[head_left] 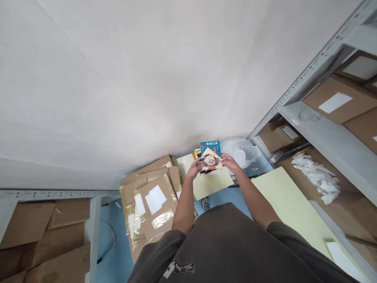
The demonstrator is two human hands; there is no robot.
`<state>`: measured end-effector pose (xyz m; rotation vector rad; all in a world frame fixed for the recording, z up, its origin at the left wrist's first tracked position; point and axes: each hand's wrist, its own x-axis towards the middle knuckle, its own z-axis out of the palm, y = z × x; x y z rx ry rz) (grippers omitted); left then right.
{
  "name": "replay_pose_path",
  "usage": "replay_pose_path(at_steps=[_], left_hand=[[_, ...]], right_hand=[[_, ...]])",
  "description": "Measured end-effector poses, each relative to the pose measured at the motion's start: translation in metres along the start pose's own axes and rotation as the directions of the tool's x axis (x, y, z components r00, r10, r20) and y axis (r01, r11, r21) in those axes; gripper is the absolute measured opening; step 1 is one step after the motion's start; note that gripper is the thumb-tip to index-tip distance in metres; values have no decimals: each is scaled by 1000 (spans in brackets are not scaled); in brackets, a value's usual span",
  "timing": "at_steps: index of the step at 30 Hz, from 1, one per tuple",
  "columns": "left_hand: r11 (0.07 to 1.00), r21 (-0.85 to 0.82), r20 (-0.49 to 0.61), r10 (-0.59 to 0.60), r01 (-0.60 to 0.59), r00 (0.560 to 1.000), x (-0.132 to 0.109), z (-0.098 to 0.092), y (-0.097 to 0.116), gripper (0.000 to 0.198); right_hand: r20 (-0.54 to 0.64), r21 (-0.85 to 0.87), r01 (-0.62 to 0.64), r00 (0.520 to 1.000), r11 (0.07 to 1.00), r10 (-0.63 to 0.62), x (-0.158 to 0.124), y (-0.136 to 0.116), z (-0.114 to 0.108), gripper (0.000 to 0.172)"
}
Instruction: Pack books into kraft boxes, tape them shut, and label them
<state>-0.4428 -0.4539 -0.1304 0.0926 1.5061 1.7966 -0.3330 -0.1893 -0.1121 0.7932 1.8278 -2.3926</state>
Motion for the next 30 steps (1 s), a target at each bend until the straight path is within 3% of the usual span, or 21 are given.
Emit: replay_pose_path(at_steps=[3, 6, 11, 16, 19, 21, 26, 30], left_hand=[[998, 22, 206, 51, -57, 977, 8, 28, 29, 90], [991, 59, 374, 88, -118, 923, 17, 71, 50, 99], [972, 139, 584, 73, -188, 808, 25, 177, 55, 108], [976, 145, 719, 8, -161, 695, 7, 311, 22, 109], [967, 211, 782, -78, -145, 619, -11, 387, -8, 108], [956, 251, 828, -132, -149, 545, -23, 435, -29, 110], [937, 311, 909, -245, -160, 336, -56, 545, -81, 108], [922, 358, 923, -326, -146, 204, -79, 603, -114, 105]], right_hand=[[6, 30, 81, 997, 996, -81, -27, -31, -29, 74], [0, 72, 174, 985, 982, -174, -64, -53, -65, 81], [-51, 108, 321, 947, 941, -317, -154, -70, -143, 92], [-212, 99, 426, 892, 899, -399, -274, -63, -232, 98], [-326, 81, 463, 849, 883, -415, -348, -43, -277, 99], [-409, 76, 484, 812, 872, -416, -396, -26, -300, 99], [-632, 99, 542, 682, 834, -368, -504, 19, -333, 98], [-750, 115, 577, 584, 809, -310, -558, 44, -341, 99]])
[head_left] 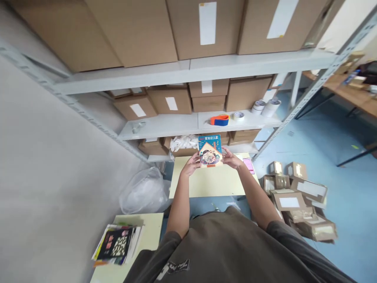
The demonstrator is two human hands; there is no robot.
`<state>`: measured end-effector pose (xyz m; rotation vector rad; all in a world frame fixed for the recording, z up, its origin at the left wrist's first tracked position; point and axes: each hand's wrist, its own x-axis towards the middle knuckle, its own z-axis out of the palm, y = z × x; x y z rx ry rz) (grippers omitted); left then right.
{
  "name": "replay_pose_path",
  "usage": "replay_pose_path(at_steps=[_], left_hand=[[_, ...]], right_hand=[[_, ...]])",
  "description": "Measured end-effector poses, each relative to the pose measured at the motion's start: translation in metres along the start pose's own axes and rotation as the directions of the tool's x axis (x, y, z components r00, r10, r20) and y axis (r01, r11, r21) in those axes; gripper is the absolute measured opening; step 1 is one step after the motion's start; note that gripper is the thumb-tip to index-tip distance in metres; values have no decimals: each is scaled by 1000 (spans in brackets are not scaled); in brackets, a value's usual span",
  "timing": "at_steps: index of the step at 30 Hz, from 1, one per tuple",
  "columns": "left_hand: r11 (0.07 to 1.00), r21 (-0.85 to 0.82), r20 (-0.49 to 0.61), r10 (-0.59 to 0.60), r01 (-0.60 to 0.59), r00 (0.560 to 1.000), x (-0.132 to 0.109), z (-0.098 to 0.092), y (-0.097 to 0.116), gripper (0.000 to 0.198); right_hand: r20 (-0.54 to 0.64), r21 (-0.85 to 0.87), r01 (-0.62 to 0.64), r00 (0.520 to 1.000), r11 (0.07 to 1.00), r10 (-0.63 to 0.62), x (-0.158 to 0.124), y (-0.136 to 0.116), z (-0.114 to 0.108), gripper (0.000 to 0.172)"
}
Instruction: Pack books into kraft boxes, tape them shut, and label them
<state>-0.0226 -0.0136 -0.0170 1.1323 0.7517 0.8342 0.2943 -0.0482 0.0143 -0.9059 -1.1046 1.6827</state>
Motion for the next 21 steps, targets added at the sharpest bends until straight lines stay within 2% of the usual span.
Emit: replay_pose_path(at_steps=[2, 5, 7, 9, 11, 13, 15, 16, 18, 21], left_hand=[[1000, -4, 40, -16, 16, 999, 19, 7, -3, 106], [998, 42, 52, -44, 41, 998, 37, 4, -6, 103], [991, 122, -18, -47, 49, 999, 46, -2, -5, 93], [973, 232, -144, 13, 21, 989, 52, -5, -2, 79], [943, 331, -197, 110, -40, 974, 57, 0, 0, 65], [918, 379, -117, 175, -119, 978, 60, 12, 0, 62], [903, 381, -23, 223, -197, 975, 60, 28, -3, 70], [904, 364, -17, 249, -226, 968, 60, 34, -5, 75], [925, 299, -64, 265, -235, 962, 57, 39, -7, 85], [964, 179, -165, 227, -197, 960, 51, 24, -3, 97]], right_hand=[[-64, 13, 3, 998, 1000, -2, -9, 0, -11, 100], [-144, 30, 13, 990, 999, -8, -12, 5, -14, 100], [-207, 41, 33, 978, 999, -24, -9, 11, -9, 100], [-289, 37, 64, 956, 997, -50, -1, 17, 1, 102], [-365, -7, 105, 926, 994, -101, 11, 24, 16, 103], [-406, -97, 153, 896, 983, -180, 25, 31, 36, 102], [-411, -227, 198, 868, 953, -278, 40, 40, 61, 98], [-407, -301, 210, 854, 930, -325, 47, 45, 75, 95], [-388, -429, 211, 835, 878, -390, 57, 55, 100, 87], [-316, -531, 198, 856, 824, -409, 64, 65, 125, 78]])
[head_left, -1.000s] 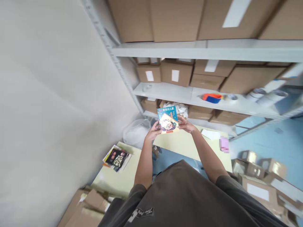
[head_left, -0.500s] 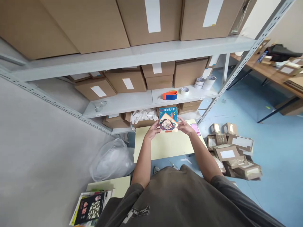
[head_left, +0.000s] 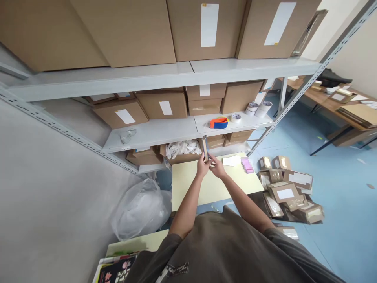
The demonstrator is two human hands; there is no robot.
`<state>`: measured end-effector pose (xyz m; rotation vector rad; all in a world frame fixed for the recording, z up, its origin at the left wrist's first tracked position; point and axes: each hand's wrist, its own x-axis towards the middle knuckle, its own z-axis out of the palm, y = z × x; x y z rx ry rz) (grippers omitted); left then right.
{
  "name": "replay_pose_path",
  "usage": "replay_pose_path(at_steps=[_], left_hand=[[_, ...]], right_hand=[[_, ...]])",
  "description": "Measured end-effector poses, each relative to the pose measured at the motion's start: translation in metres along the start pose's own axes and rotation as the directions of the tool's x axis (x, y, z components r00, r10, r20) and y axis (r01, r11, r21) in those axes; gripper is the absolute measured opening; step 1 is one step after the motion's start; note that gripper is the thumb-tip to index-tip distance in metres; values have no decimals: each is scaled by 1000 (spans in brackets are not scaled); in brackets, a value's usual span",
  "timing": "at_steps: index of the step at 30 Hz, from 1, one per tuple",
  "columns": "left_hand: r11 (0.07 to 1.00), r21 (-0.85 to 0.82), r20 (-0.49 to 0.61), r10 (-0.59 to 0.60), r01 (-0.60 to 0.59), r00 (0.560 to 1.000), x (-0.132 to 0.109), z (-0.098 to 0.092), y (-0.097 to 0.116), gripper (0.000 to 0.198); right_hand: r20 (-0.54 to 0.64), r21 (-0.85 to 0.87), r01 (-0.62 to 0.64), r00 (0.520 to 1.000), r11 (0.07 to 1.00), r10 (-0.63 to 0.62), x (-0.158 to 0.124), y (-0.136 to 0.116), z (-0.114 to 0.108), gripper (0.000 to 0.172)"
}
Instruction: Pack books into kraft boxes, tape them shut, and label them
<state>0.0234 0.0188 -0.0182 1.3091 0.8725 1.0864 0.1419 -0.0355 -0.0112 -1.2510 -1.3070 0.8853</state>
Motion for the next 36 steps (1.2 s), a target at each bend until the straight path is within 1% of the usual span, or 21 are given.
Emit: replay_pose_path(at_steps=[2, 3, 6, 7, 8, 9, 12, 14, 17, 19, 20, 22, 24, 25, 26, 27, 29, 31, 33, 34, 36], left_hand=[[995, -94, 4, -35, 35, 999, 1, -24, 5, 100], [987, -148, 36, -52, 56, 998, 2, -38, 9, 101], [948, -280, 196, -98, 152, 976, 4, -76, 19, 108], [935, -305, 245, -105, 179, 964, 4, -87, 22, 109], [926, -318, 280, -111, 201, 954, 4, -96, 24, 110], [923, -317, 298, -120, 217, 947, 3, -103, 26, 110], [932, -241, 330, -182, 269, 926, 1, -117, 27, 107], [935, -184, 388, -215, 304, 896, 1, -122, 26, 107], [937, -166, 462, -201, 307, 864, 1, -124, 20, 108], [945, -159, 444, -189, 284, 876, 3, -120, 16, 108], [955, -143, 398, -186, 261, 898, 4, -116, 14, 107], [979, -70, 244, -168, 190, 955, 7, -101, 12, 99], [993, 28, 119, -113, 111, 986, 8, -75, 12, 85], [995, 63, 101, -77, 71, 992, 8, -58, 13, 79], [996, 80, 126, -46, 36, 991, 6, -40, 13, 76], [997, 79, 159, -9, -4, 987, 5, -21, 13, 79], [993, 61, 152, 90, -100, 984, 2, 13, 13, 92], [994, 38, 111, 100, -105, 989, 1, 33, 14, 100], [999, -2, 77, 50, -50, 996, 3, 36, 16, 106], [999, -36, 69, 20, -17, 997, 5, 32, 18, 109], [991, -128, 76, -22, 31, 997, 8, 19, 23, 113]], right_hand=[[38, -33, 12, 999, 999, -11, -2, -1, 3, 76], [24, -41, 4, 1000, 999, -3, -2, -2, 1, 76], [-96, 23, -102, 990, 995, 103, 3, -7, -19, 82], [-96, 86, -149, 983, 985, 157, 5, -9, -26, 84], [-51, 163, -191, 978, 968, 202, 7, -12, -33, 87], [29, 236, -230, 973, 944, 230, 9, -15, -39, 88], [267, 370, -339, 931, 865, 250, 9, -24, -49, 87], [333, 401, -394, 904, 827, 269, 5, -27, -52, 84], [343, 423, -423, 893, 801, 291, -1, -28, -58, 83], [329, 413, -416, 898, 810, 293, -3, -28, -66, 86], [314, 401, -405, 903, 822, 292, -3, -28, -71, 88], [270, 363, -363, 923, 859, 276, -2, -29, -81, 90], [211, 306, -289, 950, 907, 232, 1, -32, -87, 91], [184, 268, -242, 963, 932, 197, 2, -34, -88, 92], [163, 224, -190, 974, 956, 156, 3, -35, -86, 93], [151, 179, -137, 982, 974, 110, 3, -36, -84, 93], [162, 109, -43, 987, 993, 24, 2, -34, -76, 91], [227, 82, 12, 973, 997, -30, 1, -31, -71, 89], [273, 65, 40, 960, 997, -56, 1, -26, -75, 85], [250, 46, 46, 967, 998, -56, 2, -23, -81, 83], [102, -2, 20, 995, 1000, -19, 7, -19, -97, 80]])
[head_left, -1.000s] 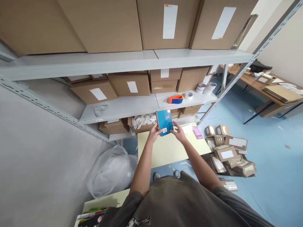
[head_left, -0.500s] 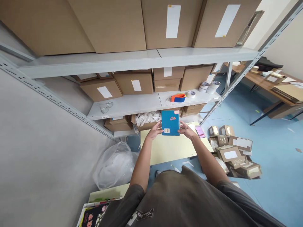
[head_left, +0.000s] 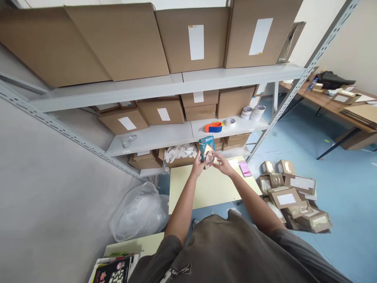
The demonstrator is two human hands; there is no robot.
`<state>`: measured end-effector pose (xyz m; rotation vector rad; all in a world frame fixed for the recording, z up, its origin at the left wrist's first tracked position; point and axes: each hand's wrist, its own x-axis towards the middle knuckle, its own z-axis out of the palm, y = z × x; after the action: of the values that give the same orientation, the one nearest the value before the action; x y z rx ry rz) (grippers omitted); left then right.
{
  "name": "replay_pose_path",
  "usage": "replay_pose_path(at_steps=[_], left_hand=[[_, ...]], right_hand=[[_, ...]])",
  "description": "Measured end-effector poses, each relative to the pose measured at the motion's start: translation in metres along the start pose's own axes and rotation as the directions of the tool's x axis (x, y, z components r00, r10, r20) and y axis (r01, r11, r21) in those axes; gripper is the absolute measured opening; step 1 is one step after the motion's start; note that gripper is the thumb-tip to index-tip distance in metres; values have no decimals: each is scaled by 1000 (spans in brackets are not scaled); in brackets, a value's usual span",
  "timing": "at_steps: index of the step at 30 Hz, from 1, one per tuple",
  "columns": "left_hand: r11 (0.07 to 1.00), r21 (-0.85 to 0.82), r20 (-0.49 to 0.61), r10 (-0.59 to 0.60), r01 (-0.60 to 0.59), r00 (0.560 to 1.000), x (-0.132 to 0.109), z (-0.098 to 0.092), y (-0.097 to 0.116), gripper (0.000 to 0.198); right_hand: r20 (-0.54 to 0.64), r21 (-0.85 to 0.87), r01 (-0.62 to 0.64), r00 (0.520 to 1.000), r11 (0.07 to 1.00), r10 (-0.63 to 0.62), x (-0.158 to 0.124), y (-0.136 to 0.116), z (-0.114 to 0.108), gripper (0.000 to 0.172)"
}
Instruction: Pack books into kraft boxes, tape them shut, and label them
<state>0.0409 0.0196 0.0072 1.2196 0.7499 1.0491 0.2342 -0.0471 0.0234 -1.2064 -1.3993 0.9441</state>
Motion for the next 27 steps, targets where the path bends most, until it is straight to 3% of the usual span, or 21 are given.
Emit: replay_pose_path(at_steps=[2, 3, 8, 13, 20, 27], left_hand=[[995, -95, 40, -34, 38, 999, 0, -14, 8, 115], [990, -130, 65, -50, 59, 997, 0, -19, 12, 115], [983, -86, 87, -155, 162, 984, -4, -37, 21, 112], [976, -70, 117, -195, 204, 974, -6, -61, 8, 111], [944, -65, -60, -326, 323, 943, -22, -113, -49, 107], [863, -84, -213, -503, 498, 837, -46, -175, -132, 98]], right_hand=[[-141, 25, -79, 987, 997, 82, 4, 4, -18, 82], [-148, 78, -119, 981, 990, 129, 6, 6, -26, 84], [42, 392, -218, 975, 894, 219, 13, 13, -39, 86], [74, 440, -300, 952, 846, 298, 18, 26, -26, 83], [166, 416, -480, 875, 772, 455, 21, 74, 20, 74], [266, 390, -726, 678, 567, 686, 14, 164, 92, 70]])
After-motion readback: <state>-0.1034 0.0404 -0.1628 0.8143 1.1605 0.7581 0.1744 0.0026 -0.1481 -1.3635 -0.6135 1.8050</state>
